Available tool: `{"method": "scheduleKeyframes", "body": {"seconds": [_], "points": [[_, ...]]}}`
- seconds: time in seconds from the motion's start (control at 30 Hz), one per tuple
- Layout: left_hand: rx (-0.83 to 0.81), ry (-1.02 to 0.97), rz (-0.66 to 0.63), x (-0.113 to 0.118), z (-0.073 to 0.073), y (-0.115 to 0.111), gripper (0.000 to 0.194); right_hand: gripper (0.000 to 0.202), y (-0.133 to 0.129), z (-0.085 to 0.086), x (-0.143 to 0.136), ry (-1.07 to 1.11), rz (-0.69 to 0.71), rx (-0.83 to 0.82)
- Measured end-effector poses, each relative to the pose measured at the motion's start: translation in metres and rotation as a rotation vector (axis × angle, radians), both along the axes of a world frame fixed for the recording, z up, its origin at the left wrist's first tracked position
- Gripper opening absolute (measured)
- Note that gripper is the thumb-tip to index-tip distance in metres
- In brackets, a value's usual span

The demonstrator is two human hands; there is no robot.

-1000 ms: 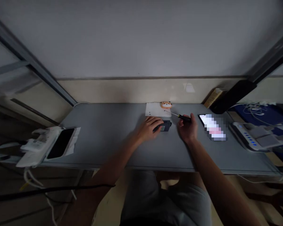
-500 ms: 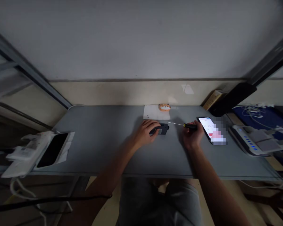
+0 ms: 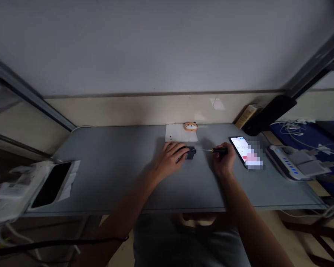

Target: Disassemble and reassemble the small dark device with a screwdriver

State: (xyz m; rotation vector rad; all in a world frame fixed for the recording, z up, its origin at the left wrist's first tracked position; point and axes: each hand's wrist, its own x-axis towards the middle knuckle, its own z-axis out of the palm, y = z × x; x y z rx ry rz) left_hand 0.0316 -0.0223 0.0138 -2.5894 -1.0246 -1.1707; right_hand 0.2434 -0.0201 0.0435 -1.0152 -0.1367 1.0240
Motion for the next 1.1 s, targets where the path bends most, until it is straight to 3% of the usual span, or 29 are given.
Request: {"method": "scheduleKeyframes", "body": {"seconds": [0.17,0.5,0.9,1.1], "points": [[-0.012,0.007,0.000,0.001,0.000,0.000,0.022,0.016,-0.001,0.000,-0.002,-0.002,-0.003,-0.019],[0.041,0.084,0.018,0.001,-0.002,0.000,0.029,0.024,0.003,-0.008,0.000,-0.059,0.004,0.003],[0.112,0.081,0.030,0.001,-0.003,-0.001,0.027,0.016,-0.001,0.005,-0.005,0.017,0.012,-0.020],[0.078,0.106,0.036,0.001,-0.006,-0.001,0.031,0.019,-0.001,0.001,-0.004,-0.019,0.046,0.001]]}}
